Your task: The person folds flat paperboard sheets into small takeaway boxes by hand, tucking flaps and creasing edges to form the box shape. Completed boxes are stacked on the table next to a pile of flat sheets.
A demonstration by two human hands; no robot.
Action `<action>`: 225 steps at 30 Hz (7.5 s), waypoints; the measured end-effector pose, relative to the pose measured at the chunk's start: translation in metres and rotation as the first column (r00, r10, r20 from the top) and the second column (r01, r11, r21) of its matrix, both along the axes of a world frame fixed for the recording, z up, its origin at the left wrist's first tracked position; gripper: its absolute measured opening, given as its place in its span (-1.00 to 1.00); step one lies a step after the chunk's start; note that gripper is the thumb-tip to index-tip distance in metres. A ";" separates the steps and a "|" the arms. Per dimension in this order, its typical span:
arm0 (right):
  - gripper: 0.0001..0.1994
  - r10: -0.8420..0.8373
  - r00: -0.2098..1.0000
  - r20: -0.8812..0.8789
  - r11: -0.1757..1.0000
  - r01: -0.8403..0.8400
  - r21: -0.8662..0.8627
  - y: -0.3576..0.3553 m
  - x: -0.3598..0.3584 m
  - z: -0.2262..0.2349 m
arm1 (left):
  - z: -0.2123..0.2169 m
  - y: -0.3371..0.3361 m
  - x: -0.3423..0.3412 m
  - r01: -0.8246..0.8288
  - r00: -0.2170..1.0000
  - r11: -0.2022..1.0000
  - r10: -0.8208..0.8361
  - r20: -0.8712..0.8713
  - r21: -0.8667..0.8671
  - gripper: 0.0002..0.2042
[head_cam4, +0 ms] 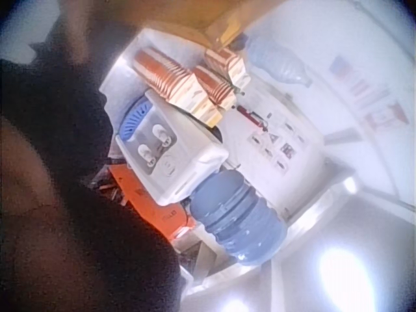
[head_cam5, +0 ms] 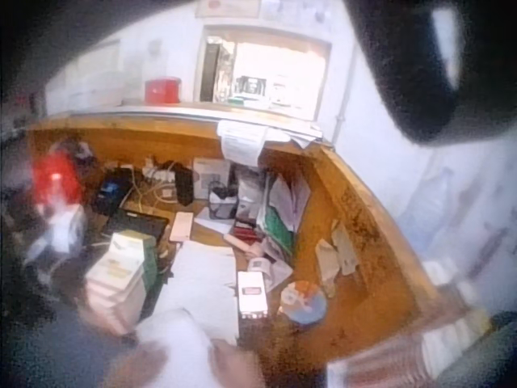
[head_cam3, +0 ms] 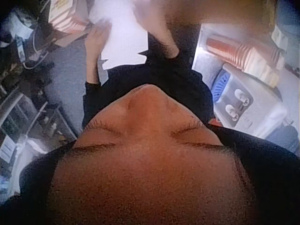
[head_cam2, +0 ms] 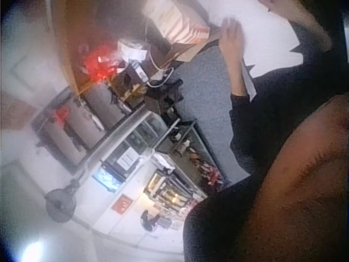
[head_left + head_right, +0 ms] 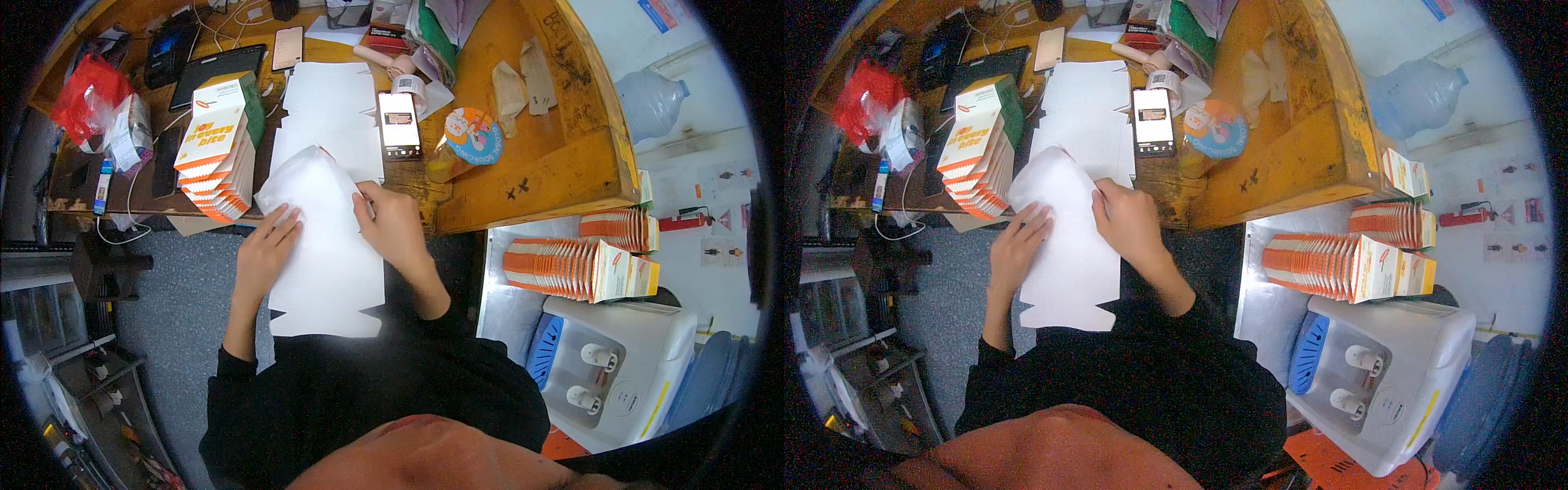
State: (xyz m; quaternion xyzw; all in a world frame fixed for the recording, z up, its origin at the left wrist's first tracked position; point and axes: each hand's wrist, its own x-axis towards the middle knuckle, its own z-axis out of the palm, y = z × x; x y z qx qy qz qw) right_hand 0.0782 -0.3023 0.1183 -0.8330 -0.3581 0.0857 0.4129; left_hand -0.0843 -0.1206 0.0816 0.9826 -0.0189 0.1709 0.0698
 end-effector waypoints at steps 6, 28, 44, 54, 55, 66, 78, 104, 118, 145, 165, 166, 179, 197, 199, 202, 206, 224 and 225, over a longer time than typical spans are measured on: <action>-0.87 -0.199 0.971 0.135 0.968 0.173 0.183 0.024 -0.035 -0.023 | 0.019 -0.017 0.000 -0.149 0.959 0.791 -0.032 -0.283 -0.593 -0.49; -0.73 -0.135 0.981 0.137 0.870 0.051 0.491 0.027 -0.055 -0.005 | -0.009 -0.079 0.020 0.001 0.674 0.084 0.736 0.063 -0.996 -0.86; -0.77 0.108 0.988 0.113 0.827 -0.153 0.540 0.027 -0.040 -0.017 | -0.005 -0.081 0.020 0.081 0.656 0.100 0.744 0.129 -0.992 -0.70; -0.76 0.212 0.973 0.092 0.804 -0.227 0.550 0.030 -0.032 -0.019 | -0.007 -0.075 0.019 0.059 0.625 0.100 0.772 0.115 -0.993 -0.63; -0.76 0.203 0.968 0.146 0.813 -0.250 0.526 0.030 -0.031 -0.019 | -0.007 -0.073 0.017 0.045 0.650 0.112 0.751 0.114 -0.993 -0.60; -0.66 0.372 0.927 0.050 0.746 -0.331 0.578 0.029 -0.040 -0.013 | -0.019 -0.069 0.006 -0.052 0.648 0.297 0.736 0.194 -0.953 -0.63; -0.60 -0.311 0.937 0.158 0.949 0.298 0.100 0.025 0.058 -0.082 | -0.013 -0.030 -0.035 -0.351 0.657 0.509 0.732 0.181 -0.786 -0.84; -0.82 -0.097 0.954 -0.283 0.971 0.153 0.182 0.011 -0.018 -0.022 | -0.006 -0.083 0.042 -0.137 0.929 0.871 0.278 0.243 -0.472 -0.60; -0.82 -0.106 0.929 -0.355 0.964 0.183 0.191 -0.006 -0.006 -0.048 | -0.041 -0.091 0.048 -0.214 0.910 0.512 0.414 0.021 -0.832 -0.82; -0.75 -0.156 0.898 0.411 0.949 0.021 0.315 0.004 -0.032 -0.056 | -0.026 -0.075 0.053 -0.045 0.848 -0.246 0.503 -0.167 -0.968 -0.85; -0.75 -0.138 0.932 0.337 0.796 -0.098 0.598 0.015 -0.048 -0.022 | 0.004 -0.086 0.021 0.110 0.805 0.069 0.579 0.130 -0.992 -0.71; -0.77 -0.080 0.946 0.314 0.794 -0.130 0.593 0.014 -0.047 -0.021 | 0.005 -0.086 0.020 0.138 0.755 0.086 0.636 0.161 -0.987 -0.72; -0.74 -0.108 0.982 0.153 0.715 -0.030 0.699 0.011 -0.020 -0.028 | 0.045 -0.050 -0.026 0.310 0.868 -0.536 0.496 0.004 -0.785 -0.35; -0.78 -0.117 0.922 0.370 0.837 -0.109 0.536 0.008 -0.041 -0.018 | 0.029 -0.068 0.015 -0.087 0.696 0.068 0.718 -0.012 -0.994 -0.87; -0.81 -0.076 0.960 0.270 0.818 -0.095 0.567 0.008 -0.042 -0.014 | 0.023 -0.069 0.013 -0.091 0.672 0.229 0.732 0.110 -0.969 -0.87; -0.84 -0.002 0.983 0.183 0.834 -0.099 0.542 0.003 -0.042 -0.008 | 0.014 -0.070 0.012 -0.114 0.659 0.372 0.722 0.210 -0.921 -0.86; -0.84 0.042 0.997 0.064 0.855 -0.069 0.514 0.001 -0.049 -0.004 | 0.006 -0.077 0.012 -0.196 0.664 0.539 0.688 0.293 -0.819 -0.85; -0.77 -0.013 0.985 0.172 0.792 -0.095 0.603 0.008 -0.059 -0.017 | -0.004 -0.082 0.000 -0.036 0.707 0.371 0.666 0.239 -0.928 -0.91; -0.78 -0.020 0.986 0.164 0.789 -0.085 0.608 0.009 -0.059 -0.017 | -0.003 -0.082 -0.001 -0.037 0.709 0.366 0.665 0.233 -0.930 -0.92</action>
